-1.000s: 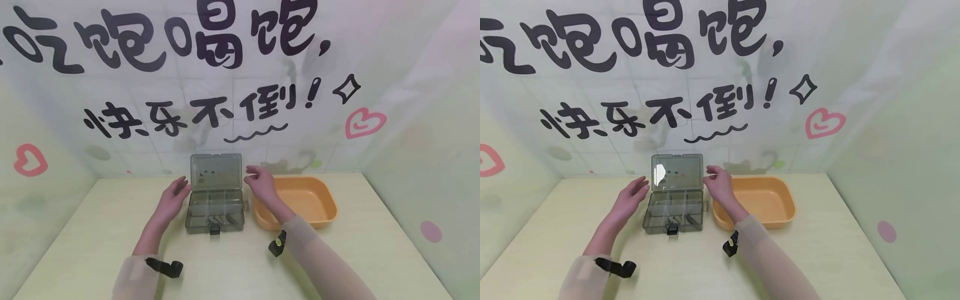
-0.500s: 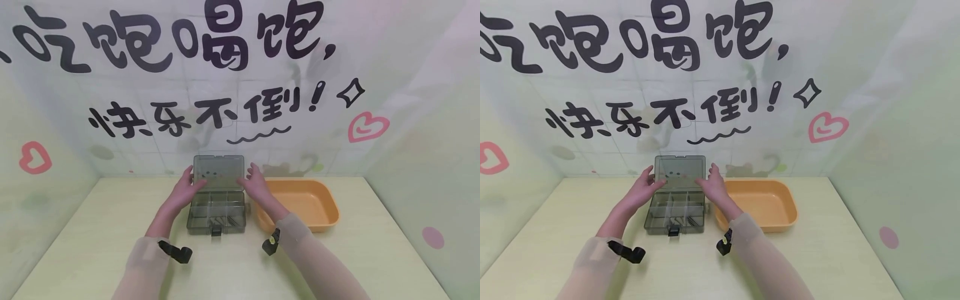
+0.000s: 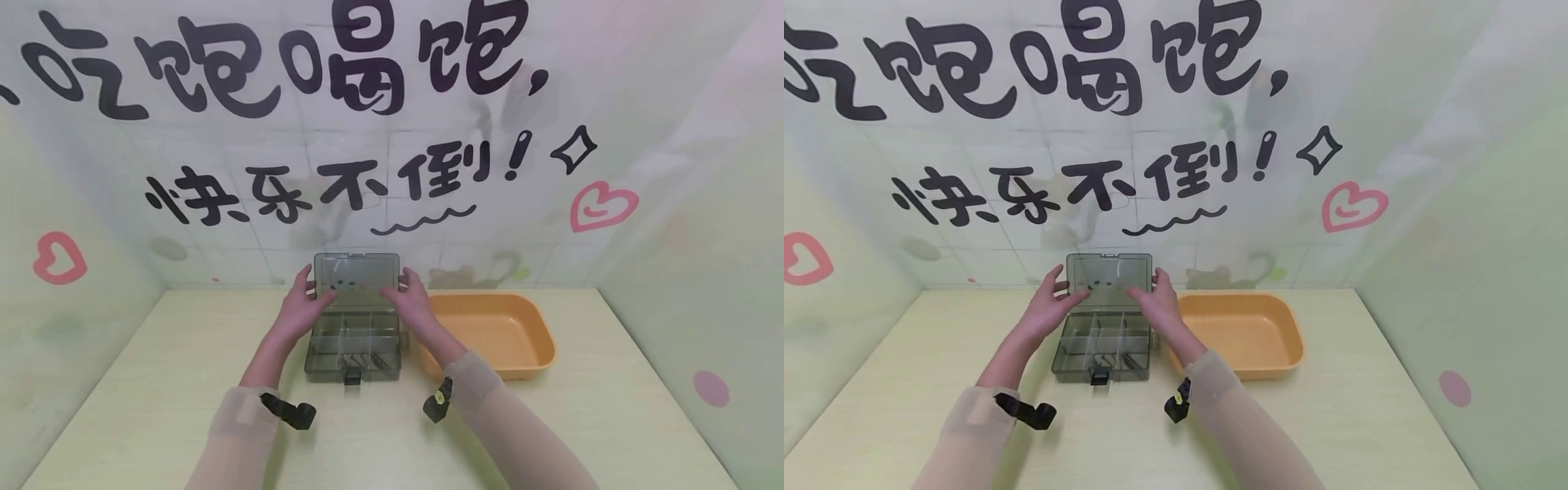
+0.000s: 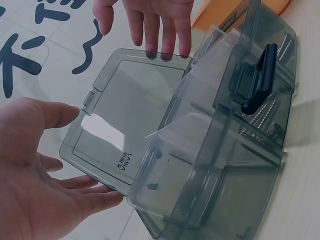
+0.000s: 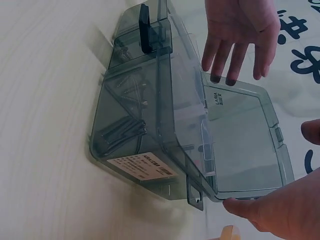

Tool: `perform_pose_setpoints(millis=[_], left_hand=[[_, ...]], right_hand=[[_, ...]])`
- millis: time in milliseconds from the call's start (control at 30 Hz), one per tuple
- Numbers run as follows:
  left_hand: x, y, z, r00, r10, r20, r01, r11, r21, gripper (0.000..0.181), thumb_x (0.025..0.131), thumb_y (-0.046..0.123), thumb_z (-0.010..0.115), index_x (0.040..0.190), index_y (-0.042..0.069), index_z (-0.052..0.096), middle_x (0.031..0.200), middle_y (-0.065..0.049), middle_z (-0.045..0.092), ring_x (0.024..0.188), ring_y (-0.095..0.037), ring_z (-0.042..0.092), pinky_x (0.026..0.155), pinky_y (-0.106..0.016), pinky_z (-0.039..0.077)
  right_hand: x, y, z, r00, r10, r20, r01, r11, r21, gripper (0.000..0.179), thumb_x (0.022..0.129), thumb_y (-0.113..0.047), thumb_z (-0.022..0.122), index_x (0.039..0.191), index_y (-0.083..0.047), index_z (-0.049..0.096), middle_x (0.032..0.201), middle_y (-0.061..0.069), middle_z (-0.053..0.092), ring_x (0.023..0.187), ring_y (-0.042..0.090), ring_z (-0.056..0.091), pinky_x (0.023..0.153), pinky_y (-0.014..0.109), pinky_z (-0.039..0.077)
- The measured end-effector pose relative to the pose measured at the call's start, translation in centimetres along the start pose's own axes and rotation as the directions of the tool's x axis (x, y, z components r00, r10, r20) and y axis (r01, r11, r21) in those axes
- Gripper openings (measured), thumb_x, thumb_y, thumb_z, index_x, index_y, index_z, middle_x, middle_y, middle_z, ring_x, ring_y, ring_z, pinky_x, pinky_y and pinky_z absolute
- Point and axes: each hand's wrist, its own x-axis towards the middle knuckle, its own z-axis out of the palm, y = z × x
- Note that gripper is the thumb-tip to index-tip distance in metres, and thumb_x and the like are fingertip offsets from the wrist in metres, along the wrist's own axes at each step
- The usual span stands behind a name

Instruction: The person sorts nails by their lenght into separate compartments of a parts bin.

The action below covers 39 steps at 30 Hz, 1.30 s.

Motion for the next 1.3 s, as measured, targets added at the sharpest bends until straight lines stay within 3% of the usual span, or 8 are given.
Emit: perform_pose_setpoints(millis=[400, 600, 800, 1067, 1300], left_hand=[[-0.7, -0.6, 0.5, 0.996, 0.071, -0.048, -0.072, 0.997, -0.016, 0.087, 0.101, 0.022, 0.063, 0.165, 0.006, 0.006, 0.157, -0.032, 0.029, 0.143, -0.051, 0.035, 0.114, -0.059, 0.041], [-1.2, -1.1, 0.5, 0.992, 0.082, -0.092, -0.090, 0.992, -0.087, 0.087, 0.099, 0.018, 0.067, 0.166, 0.014, 0.012, 0.154, -0.027, 0.034, 0.143, -0.047, 0.038, 0.111, -0.055, 0.046], [-1.6, -1.3, 0.6, 0.986, 0.065, -0.152, -0.089, 0.984, -0.157, 0.082, 0.099, 0.014, 0.066, 0.166, 0.018, 0.018, 0.150, -0.024, 0.040, 0.142, -0.041, 0.042, 0.109, -0.053, 0.049], [-1.7, -1.7, 1.2, 0.980, 0.040, -0.193, -0.080, 0.976, -0.205, 0.067, 0.105, 0.029, 0.057, 0.164, 0.019, 0.026, 0.147, -0.019, 0.045, 0.138, -0.035, 0.049, 0.107, -0.051, 0.049], [-1.8, -2.4, 1.8, 0.958, 0.067, -0.280, -0.150, 0.947, -0.285, 0.061, 0.107, 0.040, 0.055, 0.159, 0.013, 0.037, 0.149, -0.015, 0.044, 0.137, -0.033, 0.050, 0.108, -0.048, 0.050]], right_hand=[[-0.5, 0.9, -0.5, 0.997, -0.073, -0.012, 0.074, 0.996, 0.048, 0.082, 0.094, -0.018, 0.068, 0.160, 0.000, 0.025, 0.151, 0.024, 0.045, 0.137, 0.042, 0.048, 0.110, 0.051, 0.048], [-0.8, 1.2, -0.5, 0.995, -0.098, -0.025, 0.099, 0.993, 0.070, 0.075, 0.097, -0.020, 0.067, 0.162, -0.011, 0.030, 0.145, 0.022, 0.050, 0.132, 0.038, 0.053, 0.107, 0.050, 0.051], [-0.8, 1.5, -0.4, 0.987, -0.155, -0.040, 0.157, 0.986, 0.060, 0.064, 0.103, -0.030, 0.063, 0.159, -0.013, 0.038, 0.141, 0.021, 0.053, 0.128, 0.039, 0.056, 0.103, 0.052, 0.053], [-0.8, 1.5, -0.4, 0.983, -0.159, -0.093, 0.164, 0.985, 0.052, 0.053, 0.104, -0.038, 0.059, 0.151, -0.015, 0.049, 0.131, 0.015, 0.059, 0.122, 0.033, 0.059, 0.099, 0.049, 0.055], [-0.7, 1.4, -0.3, 0.974, -0.184, -0.134, 0.194, 0.979, 0.067, 0.042, 0.107, -0.035, 0.055, 0.141, -0.011, 0.059, 0.126, 0.014, 0.063, 0.118, 0.032, 0.061, 0.094, 0.045, 0.057]])
